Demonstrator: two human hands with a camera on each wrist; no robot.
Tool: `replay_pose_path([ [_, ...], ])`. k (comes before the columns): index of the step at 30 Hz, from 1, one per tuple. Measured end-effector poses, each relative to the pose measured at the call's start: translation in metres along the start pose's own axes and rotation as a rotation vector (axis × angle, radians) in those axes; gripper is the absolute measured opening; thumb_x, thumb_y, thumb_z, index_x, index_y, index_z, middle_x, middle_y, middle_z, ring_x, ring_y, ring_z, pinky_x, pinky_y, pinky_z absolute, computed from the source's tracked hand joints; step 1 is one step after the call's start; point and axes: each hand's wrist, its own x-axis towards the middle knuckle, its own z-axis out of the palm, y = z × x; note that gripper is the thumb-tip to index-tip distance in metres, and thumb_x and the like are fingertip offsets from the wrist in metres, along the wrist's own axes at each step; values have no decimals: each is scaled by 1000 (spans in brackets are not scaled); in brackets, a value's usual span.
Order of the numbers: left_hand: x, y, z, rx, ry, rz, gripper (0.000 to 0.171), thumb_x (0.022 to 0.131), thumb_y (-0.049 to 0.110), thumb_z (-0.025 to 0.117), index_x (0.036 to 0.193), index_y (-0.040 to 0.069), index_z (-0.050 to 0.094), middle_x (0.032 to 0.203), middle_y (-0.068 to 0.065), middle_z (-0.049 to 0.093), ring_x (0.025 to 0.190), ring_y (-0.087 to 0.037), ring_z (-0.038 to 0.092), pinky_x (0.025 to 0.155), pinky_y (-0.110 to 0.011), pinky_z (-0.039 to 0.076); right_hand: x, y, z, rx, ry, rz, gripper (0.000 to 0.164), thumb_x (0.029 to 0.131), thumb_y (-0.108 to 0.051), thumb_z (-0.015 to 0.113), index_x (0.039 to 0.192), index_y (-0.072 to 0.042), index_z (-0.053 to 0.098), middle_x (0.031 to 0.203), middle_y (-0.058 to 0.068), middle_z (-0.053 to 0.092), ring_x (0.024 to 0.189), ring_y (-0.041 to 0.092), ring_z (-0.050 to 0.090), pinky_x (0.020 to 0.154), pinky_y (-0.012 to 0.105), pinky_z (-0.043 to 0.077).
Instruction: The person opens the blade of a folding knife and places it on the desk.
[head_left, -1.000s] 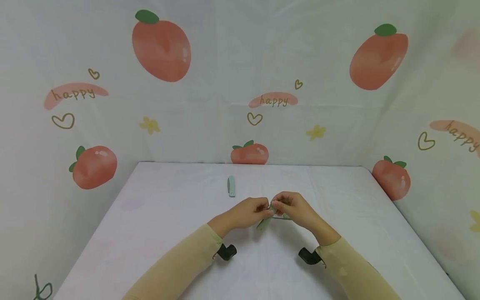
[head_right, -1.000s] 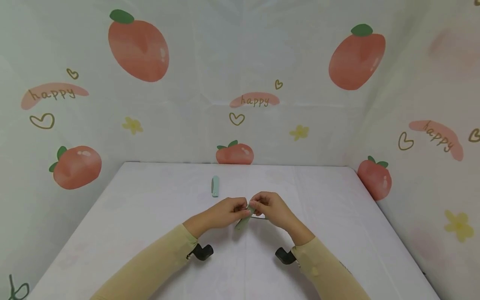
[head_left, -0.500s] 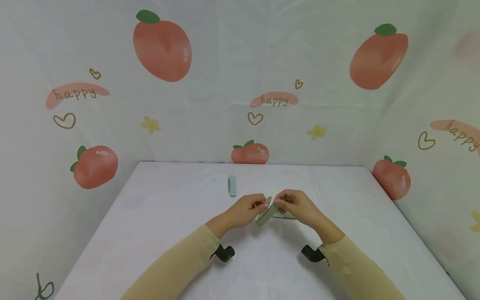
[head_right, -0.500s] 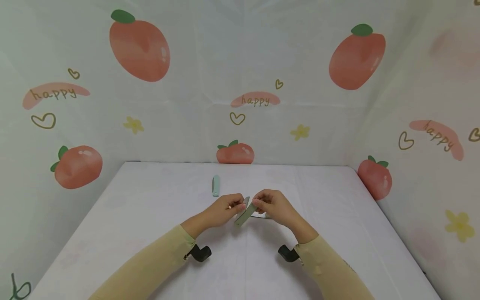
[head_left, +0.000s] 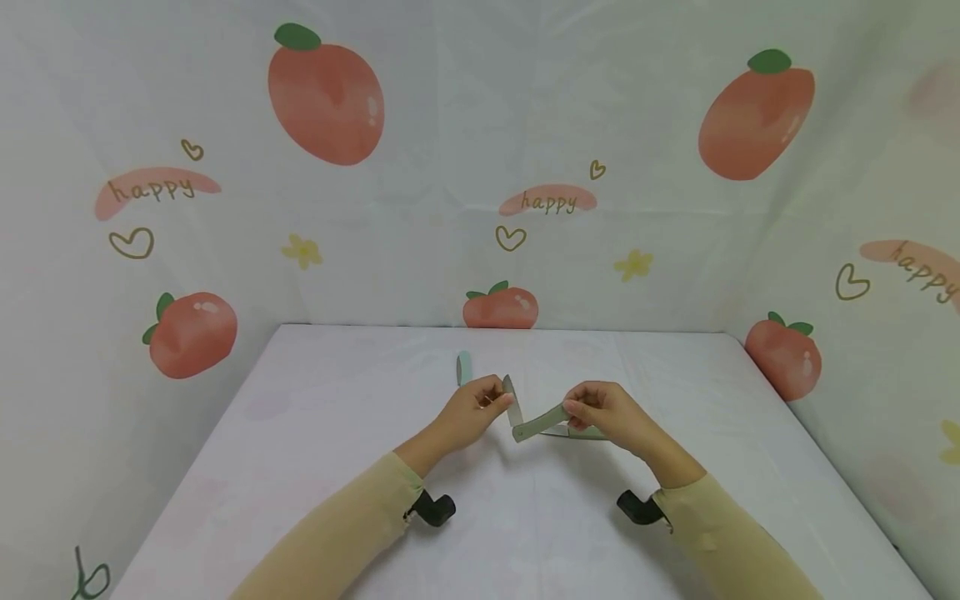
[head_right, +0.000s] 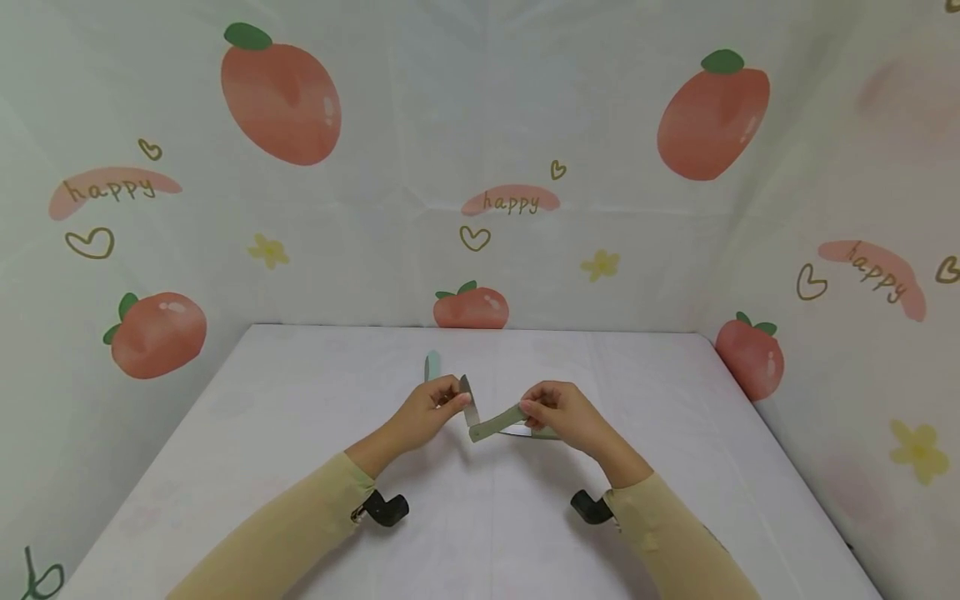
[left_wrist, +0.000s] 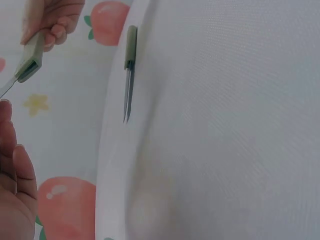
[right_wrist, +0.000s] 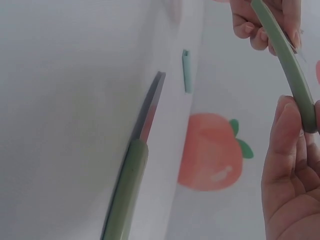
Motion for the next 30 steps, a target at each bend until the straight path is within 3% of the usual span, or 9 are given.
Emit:
replay_pose_path([
  [7,-4,4,-5,-22,15,-57,16,100,12,62,87,4,57,87,-8,63,76,-13,52,67,-27,43,-2,5,-3,13,-19,11,24,100,-14,63,105,9,62,92,20,69,87,38,67,78,36,57],
  [11,-11,23,-11,-36,14,-78,17,100,9,61,85,3,56,89,-14,65,77,-13,53,68,-28,43,-3,5,-3,21,-21,7,24,100,-13,63,105,9,62,92,22,69,86,36,67,77,35,57],
  [15,-17,39,-15,-44,28,-77,17,99,7,62,84,3,55,88,-10,67,76,-11,53,68,-27,44,-5,4,-4,30,-22,15,24,100,-13,63,106,10,62,93,23,69,87,32,68,79,37,57],
  [20,-20,37,-16,-61,50,-72,17,98,6,64,83,3,57,85,-7,67,74,-14,53,67,-27,43,-6,4,-4,39,-26,19,24,100,-14,63,106,10,62,94,23,68,86,26,68,79,37,57],
  [25,-19,29,-18,-97,54,-89,17,98,8,64,83,2,59,87,-8,69,76,-26,56,65,-26,42,-6,6,-4,41,-26,30,25,100,-14,63,106,10,61,93,21,69,85,25,68,77,33,57],
  [30,-20,27,-19,-135,64,-111,17,98,8,64,83,1,58,87,-7,69,75,-18,54,65,-26,40,-6,6,-4,61,-27,32,25,99,-14,64,106,10,61,93,22,69,84,22,67,76,31,57],
])
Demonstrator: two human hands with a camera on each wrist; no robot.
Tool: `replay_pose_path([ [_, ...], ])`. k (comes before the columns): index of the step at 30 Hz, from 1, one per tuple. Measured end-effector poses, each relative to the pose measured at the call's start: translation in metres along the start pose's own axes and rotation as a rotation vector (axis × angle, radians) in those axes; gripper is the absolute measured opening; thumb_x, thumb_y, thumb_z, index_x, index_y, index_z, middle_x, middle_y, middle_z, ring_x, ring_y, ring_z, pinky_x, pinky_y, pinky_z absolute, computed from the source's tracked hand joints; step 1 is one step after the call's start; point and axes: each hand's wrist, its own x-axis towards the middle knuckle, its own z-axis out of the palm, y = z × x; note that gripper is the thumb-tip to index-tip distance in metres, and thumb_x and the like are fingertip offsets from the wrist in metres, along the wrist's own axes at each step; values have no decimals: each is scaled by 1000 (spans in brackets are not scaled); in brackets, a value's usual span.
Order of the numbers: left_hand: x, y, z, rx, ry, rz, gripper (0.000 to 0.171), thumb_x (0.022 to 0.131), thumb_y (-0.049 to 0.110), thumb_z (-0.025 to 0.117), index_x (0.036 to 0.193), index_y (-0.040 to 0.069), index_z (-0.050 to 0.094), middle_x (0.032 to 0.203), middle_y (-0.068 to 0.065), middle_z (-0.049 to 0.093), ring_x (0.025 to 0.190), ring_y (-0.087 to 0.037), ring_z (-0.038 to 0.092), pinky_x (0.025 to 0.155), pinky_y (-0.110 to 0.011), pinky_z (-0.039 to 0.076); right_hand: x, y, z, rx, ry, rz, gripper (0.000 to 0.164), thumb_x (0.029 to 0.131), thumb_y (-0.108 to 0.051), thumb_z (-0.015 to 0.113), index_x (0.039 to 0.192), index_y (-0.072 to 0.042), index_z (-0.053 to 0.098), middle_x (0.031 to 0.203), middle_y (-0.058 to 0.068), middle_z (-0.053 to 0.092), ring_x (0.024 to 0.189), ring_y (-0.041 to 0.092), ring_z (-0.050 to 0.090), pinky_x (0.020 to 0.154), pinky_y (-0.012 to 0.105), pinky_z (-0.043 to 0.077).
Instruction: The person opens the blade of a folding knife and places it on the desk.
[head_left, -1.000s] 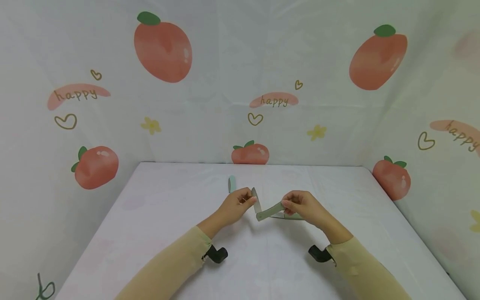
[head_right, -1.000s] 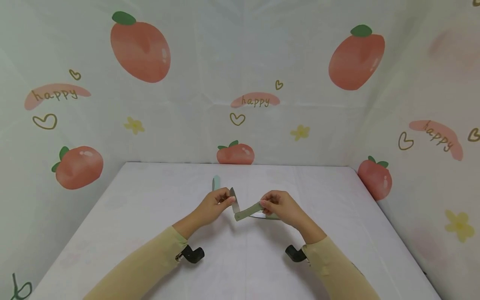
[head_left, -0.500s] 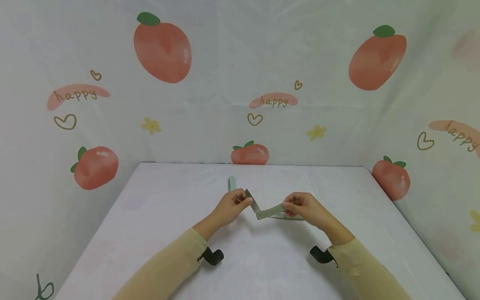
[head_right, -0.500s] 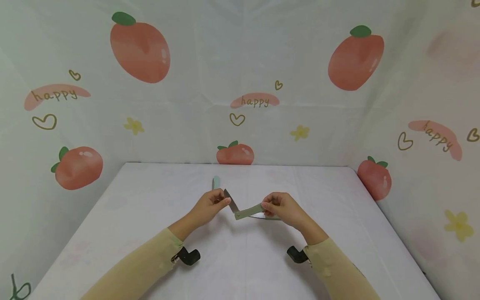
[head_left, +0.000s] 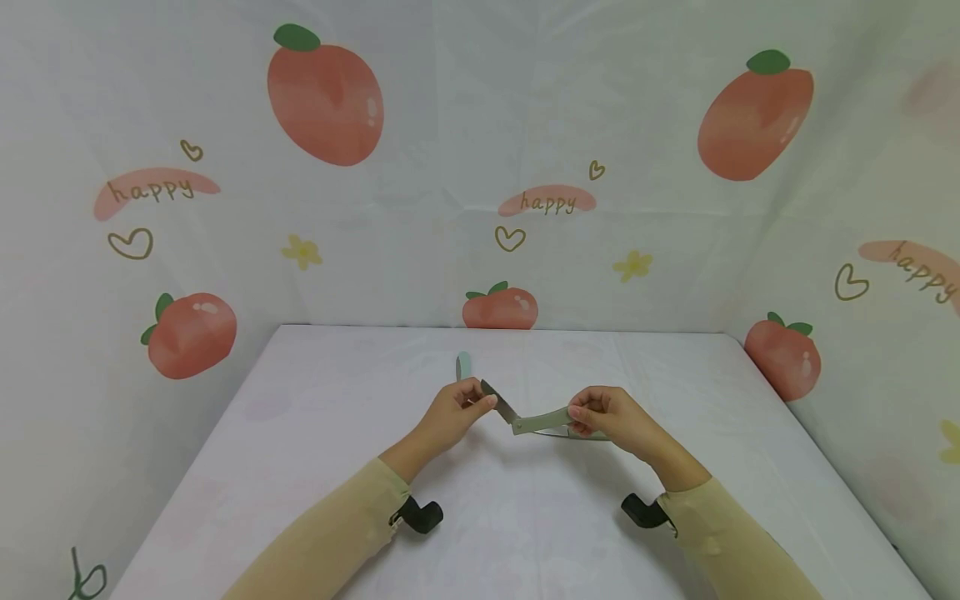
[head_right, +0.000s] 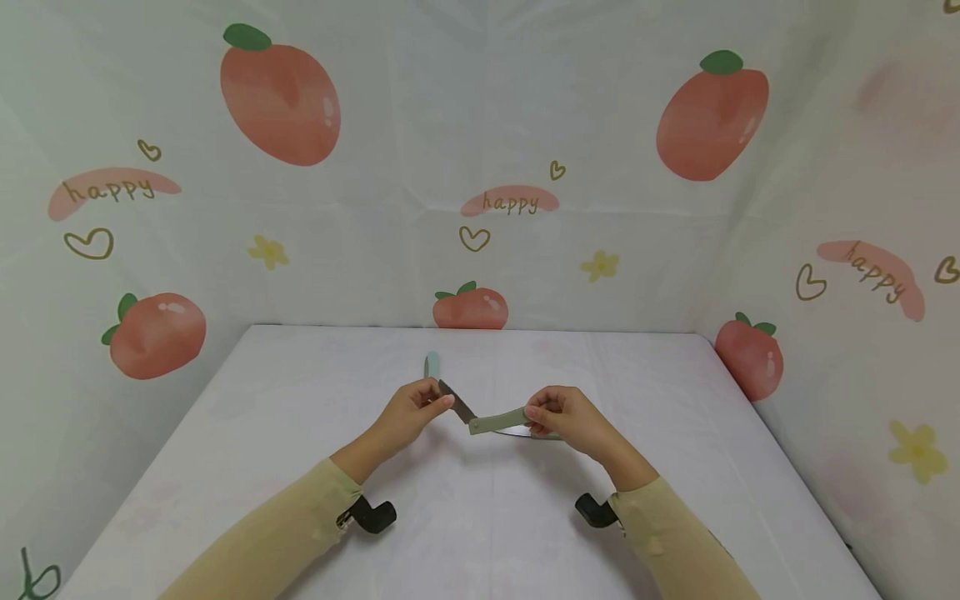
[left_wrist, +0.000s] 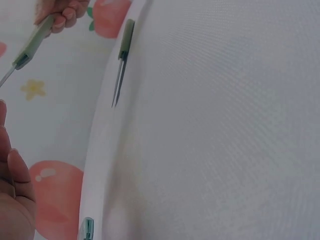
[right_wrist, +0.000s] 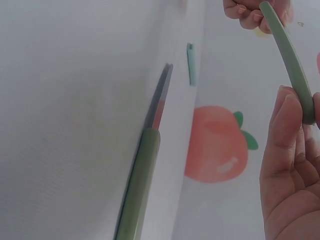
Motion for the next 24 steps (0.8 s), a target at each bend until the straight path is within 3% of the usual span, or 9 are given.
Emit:
replay_pose_path([
  [7,12,-38,1,-12,-3,-11,15,97,11,66,89,2,59,86,-8,67,73,-12,51,63,-23,40,2,-1,-3,-22,-16,-5,24,99,-15,64,105,8,62,94,26,69,86,32,68,78,39,57],
  [13,10,-35,-4,-69,-79,-45,13,96,8,68,97,0,58,92,-8,70,86,-16,63,76,-25,50,3,-3,-6,-28,-58,-8,25,99,-16,65,105,9,62,92,23,68,86,34,67,79,42,57],
  [19,11,-33,-10,-58,-157,-100,12,95,9,68,96,1,60,91,-8,73,90,-30,66,85,-47,51,3,-6,-5,-51,-79,-3,23,98,-19,67,102,4,65,87,13,68,81,25,64,77,41,56],
  [24,12,-34,-15,-24,-212,-151,12,95,11,69,93,1,62,88,-7,74,82,-19,65,83,-48,51,3,-9,-5,-98,-119,3,20,97,-19,68,103,1,68,88,21,68,77,21,62,74,38,55],
])
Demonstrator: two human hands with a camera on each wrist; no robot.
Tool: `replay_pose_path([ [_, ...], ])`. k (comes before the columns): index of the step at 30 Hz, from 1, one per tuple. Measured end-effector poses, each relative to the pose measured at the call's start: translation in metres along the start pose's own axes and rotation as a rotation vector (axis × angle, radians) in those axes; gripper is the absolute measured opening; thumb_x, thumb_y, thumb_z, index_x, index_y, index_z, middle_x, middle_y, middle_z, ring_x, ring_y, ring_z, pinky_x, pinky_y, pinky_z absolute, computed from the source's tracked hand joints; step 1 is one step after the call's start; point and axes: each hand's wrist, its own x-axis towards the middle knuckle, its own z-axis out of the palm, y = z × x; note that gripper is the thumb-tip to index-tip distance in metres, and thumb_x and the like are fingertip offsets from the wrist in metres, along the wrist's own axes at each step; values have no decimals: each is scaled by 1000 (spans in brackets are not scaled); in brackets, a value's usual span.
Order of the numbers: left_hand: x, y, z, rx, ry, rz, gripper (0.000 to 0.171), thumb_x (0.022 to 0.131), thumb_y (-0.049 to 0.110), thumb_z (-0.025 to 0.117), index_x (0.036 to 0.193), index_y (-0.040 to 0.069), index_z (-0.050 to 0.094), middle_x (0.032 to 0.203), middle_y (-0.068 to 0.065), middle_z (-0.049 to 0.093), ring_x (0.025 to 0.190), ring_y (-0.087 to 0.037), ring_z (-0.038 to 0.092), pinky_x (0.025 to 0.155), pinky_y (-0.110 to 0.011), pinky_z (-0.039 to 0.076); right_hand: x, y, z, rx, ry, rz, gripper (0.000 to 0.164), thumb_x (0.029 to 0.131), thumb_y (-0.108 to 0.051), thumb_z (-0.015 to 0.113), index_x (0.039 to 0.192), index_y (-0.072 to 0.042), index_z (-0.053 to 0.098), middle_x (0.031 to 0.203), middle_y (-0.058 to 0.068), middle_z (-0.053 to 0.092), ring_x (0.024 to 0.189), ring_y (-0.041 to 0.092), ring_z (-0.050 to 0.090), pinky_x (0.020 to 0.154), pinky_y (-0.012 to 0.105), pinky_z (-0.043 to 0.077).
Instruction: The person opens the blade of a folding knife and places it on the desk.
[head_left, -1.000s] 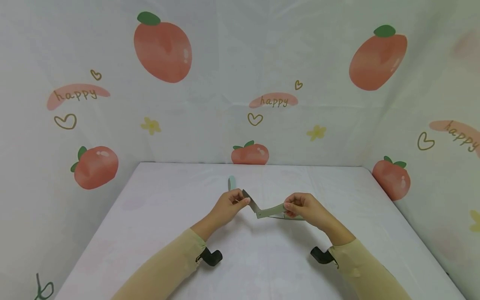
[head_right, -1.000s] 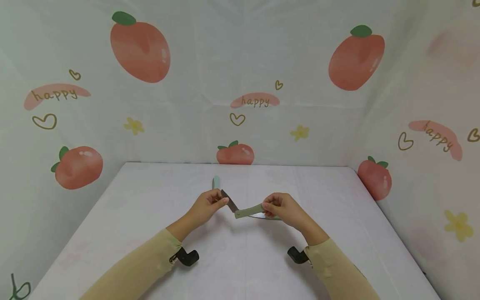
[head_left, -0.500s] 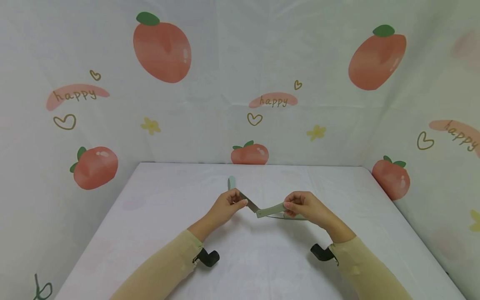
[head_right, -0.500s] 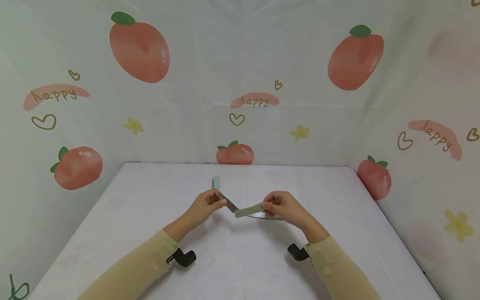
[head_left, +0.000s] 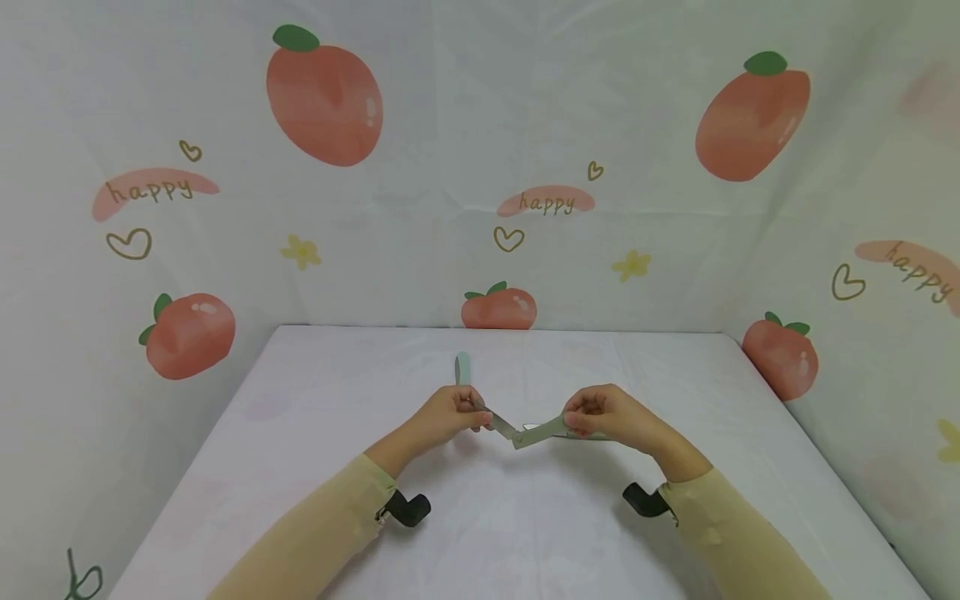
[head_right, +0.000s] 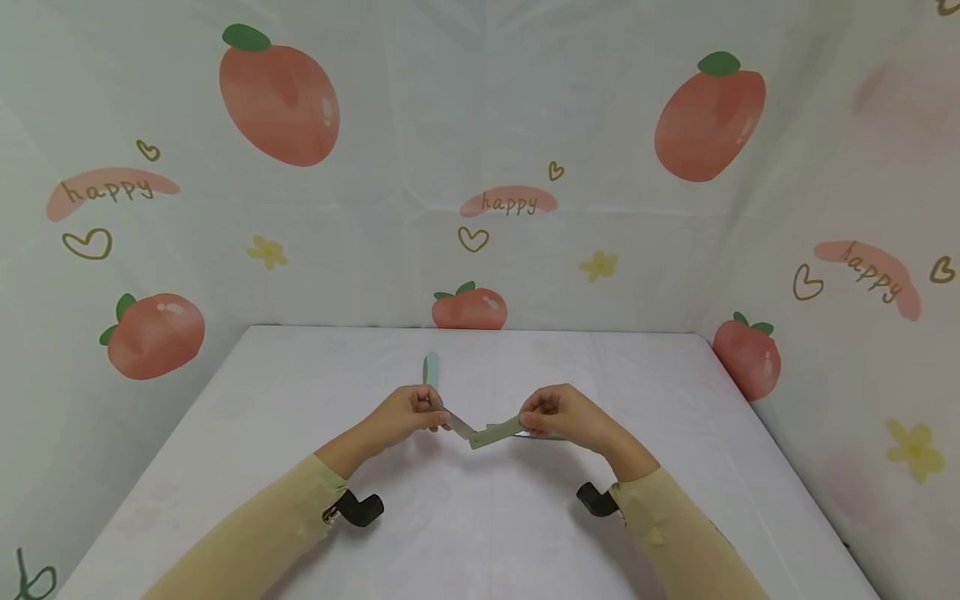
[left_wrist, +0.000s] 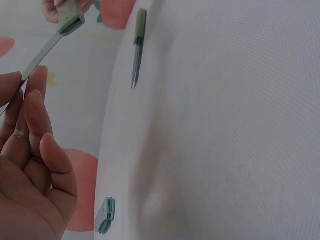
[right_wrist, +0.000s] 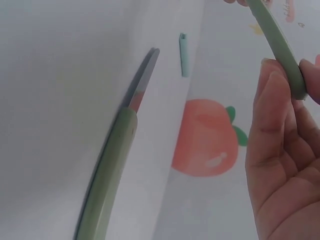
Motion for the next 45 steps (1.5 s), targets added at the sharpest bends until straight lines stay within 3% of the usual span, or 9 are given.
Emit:
replay_pose_path([
  [3,-1,0,-2,10,-35,-12,14,94,12,69,92,1,62,88,-7,75,82,-20,65,82,-47,52,1,0,0,-13,-45,-17,19,97,-14,68,104,3,68,87,18,68,76,18,62,73,36,55],
  [8,-3,0,-3,0,-83,-7,15,96,13,68,92,1,60,90,-9,76,91,-37,66,85,-46,53,1,0,2,-33,-101,-36,16,98,-10,65,103,5,67,83,10,66,75,16,60,72,35,54],
  [10,-4,-1,-3,4,-84,-6,15,96,12,68,91,1,60,90,-9,76,92,-38,66,84,-45,53,2,0,3,-38,-108,-36,15,98,-9,65,103,5,67,82,9,65,74,17,60,72,35,55],
  [21,-4,-8,-3,21,-61,8,15,97,11,66,89,3,58,91,-8,76,83,-18,65,81,-42,51,2,5,4,-13,-64,-13,14,98,-8,64,103,6,67,84,13,67,77,21,62,73,34,56],
  [31,0,-11,-1,-38,22,32,15,97,10,65,89,0,57,95,-13,75,82,-15,64,83,-45,50,4,13,4,19,72,16,21,98,-16,66,105,4,67,90,13,70,83,23,67,76,32,57],
  [39,0,-7,2,-157,143,34,15,98,7,64,88,2,54,95,-15,76,76,-10,64,74,-29,46,7,12,10,93,208,32,25,99,-12,64,109,11,64,94,21,70,83,21,69,77,34,57],
  [45,2,-9,9,-241,244,-4,17,97,4,64,84,5,53,93,-15,76,72,-7,63,70,-26,45,10,15,18,211,305,34,26,98,-7,64,111,16,61,90,11,71,78,11,68,74,26,56],
])
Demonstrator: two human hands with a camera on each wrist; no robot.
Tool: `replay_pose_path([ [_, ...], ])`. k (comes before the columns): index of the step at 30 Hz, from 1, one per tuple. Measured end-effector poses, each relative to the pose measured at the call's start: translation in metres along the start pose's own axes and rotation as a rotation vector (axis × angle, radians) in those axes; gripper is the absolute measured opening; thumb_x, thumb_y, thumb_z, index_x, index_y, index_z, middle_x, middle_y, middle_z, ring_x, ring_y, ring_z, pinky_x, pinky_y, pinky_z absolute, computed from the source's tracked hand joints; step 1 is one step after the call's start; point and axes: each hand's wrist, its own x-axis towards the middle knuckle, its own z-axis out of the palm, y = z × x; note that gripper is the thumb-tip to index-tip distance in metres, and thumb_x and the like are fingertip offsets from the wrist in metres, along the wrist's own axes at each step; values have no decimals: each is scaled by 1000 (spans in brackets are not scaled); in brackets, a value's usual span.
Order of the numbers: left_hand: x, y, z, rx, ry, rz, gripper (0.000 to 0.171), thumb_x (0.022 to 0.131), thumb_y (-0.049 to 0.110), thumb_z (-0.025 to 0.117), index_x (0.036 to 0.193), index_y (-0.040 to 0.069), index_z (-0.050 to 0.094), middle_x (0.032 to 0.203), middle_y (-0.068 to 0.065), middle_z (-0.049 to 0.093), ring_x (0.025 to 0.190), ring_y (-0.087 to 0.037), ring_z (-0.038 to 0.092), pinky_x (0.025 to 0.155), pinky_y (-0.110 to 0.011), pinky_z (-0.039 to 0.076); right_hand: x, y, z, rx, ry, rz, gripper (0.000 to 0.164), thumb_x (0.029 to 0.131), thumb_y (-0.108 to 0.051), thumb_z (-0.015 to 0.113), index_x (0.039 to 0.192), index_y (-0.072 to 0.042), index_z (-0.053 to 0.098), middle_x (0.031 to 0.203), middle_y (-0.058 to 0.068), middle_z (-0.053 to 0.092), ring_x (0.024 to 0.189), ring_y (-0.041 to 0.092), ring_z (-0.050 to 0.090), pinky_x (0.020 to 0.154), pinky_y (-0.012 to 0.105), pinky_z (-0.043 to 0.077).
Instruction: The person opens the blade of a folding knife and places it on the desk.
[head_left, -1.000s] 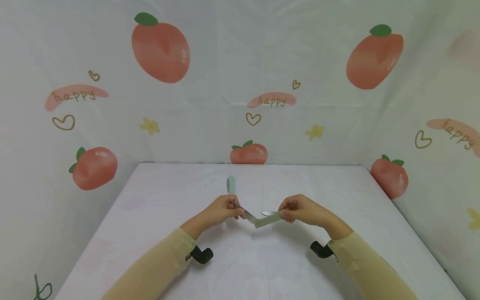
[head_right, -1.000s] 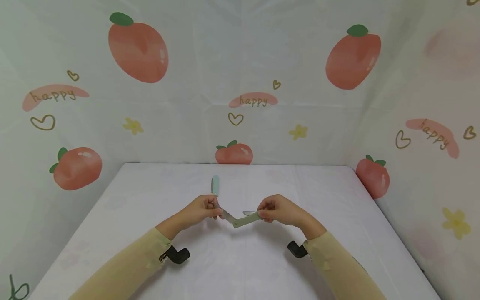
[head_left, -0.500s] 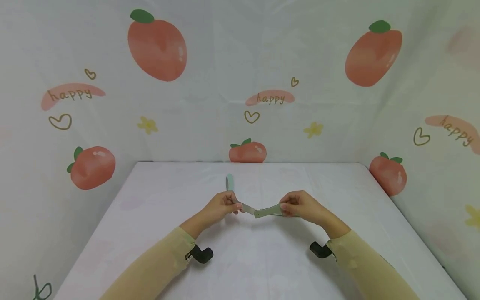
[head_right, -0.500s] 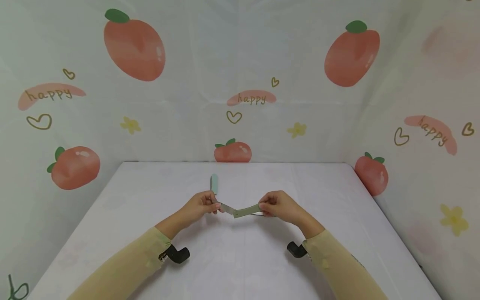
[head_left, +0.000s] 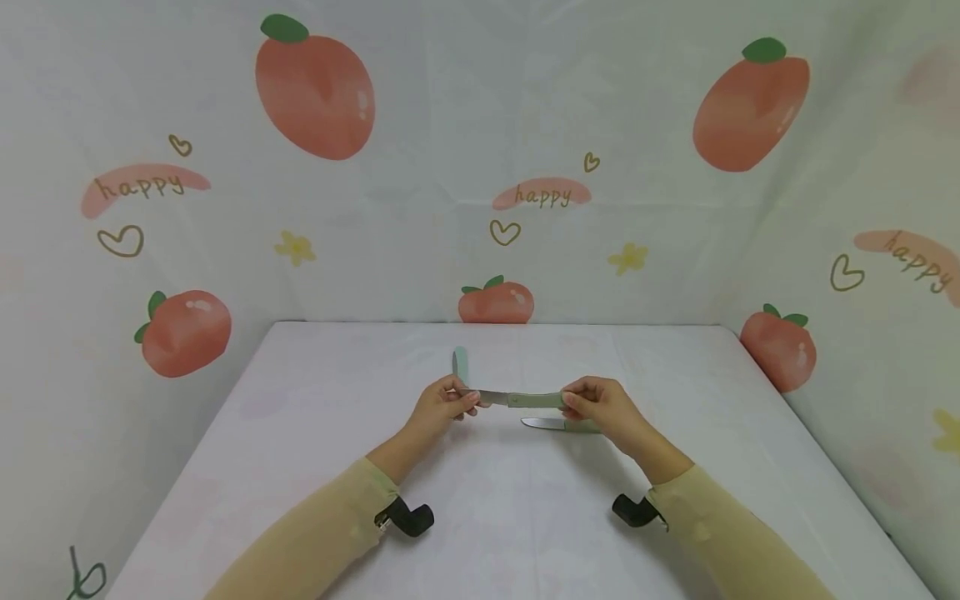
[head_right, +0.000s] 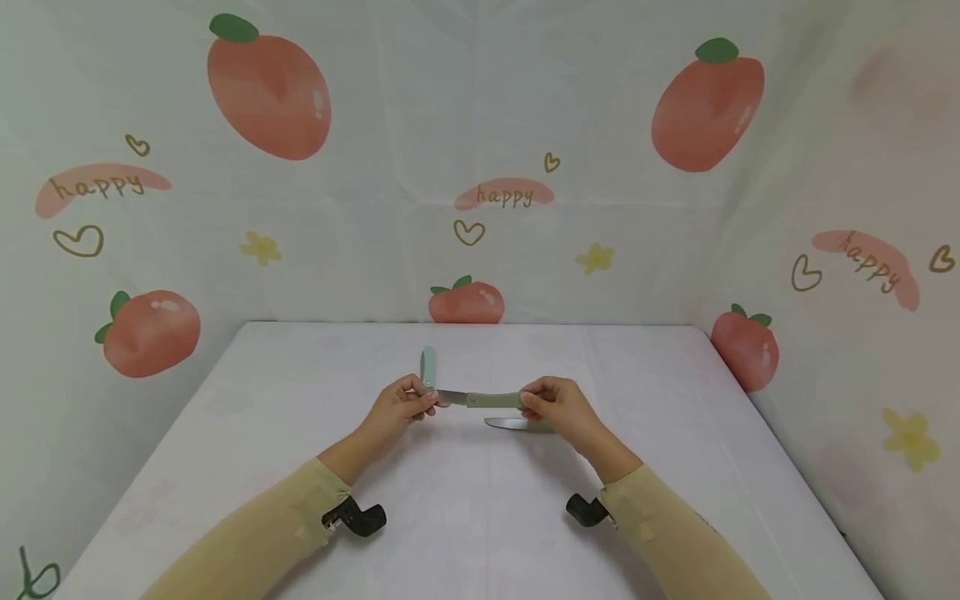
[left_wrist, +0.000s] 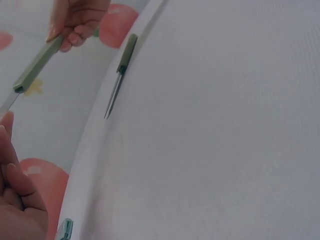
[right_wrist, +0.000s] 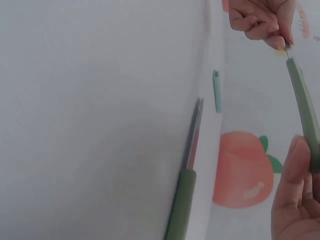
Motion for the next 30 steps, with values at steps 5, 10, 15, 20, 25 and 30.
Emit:
replay_pose_path([
  [5,2,-4,7,-80,89,-52,15,97,6,65,85,6,55,90,-7,77,71,-7,62,68,-25,45,2,3,4,45,65,8,27,99,-9,63,110,15,60,88,11,72,78,9,67,74,24,55],
  [10,2,-6,9,-94,106,-62,14,97,7,65,86,6,56,89,-7,77,69,-7,62,66,-24,43,3,5,4,66,63,13,26,99,-8,63,111,16,60,89,11,72,78,10,68,75,25,56],
  [15,-1,-7,5,-27,78,-57,15,96,9,68,86,6,57,89,-8,77,69,-8,62,67,-26,42,2,6,-1,67,-20,35,28,99,-6,62,113,17,59,91,8,71,80,10,68,76,26,56],
  [20,-3,-10,-1,91,15,-62,16,94,14,71,85,4,61,89,-8,77,69,-9,62,64,-25,41,1,6,-8,3,-126,49,27,99,-9,63,113,14,61,94,10,70,85,13,67,78,27,56],
  [25,-4,-13,-7,219,-64,-97,17,92,19,74,89,3,69,87,-4,77,73,-11,60,57,-23,38,1,6,-13,-45,-196,101,26,98,-14,66,110,9,64,92,7,69,85,15,65,79,28,56],
  [30,-6,-12,-12,270,-149,-114,19,91,22,74,90,3,70,87,-4,77,72,-11,56,54,-22,37,-1,6,-17,-104,-251,103,24,97,-16,67,106,6,66,91,17,69,81,18,62,77,32,55],
])
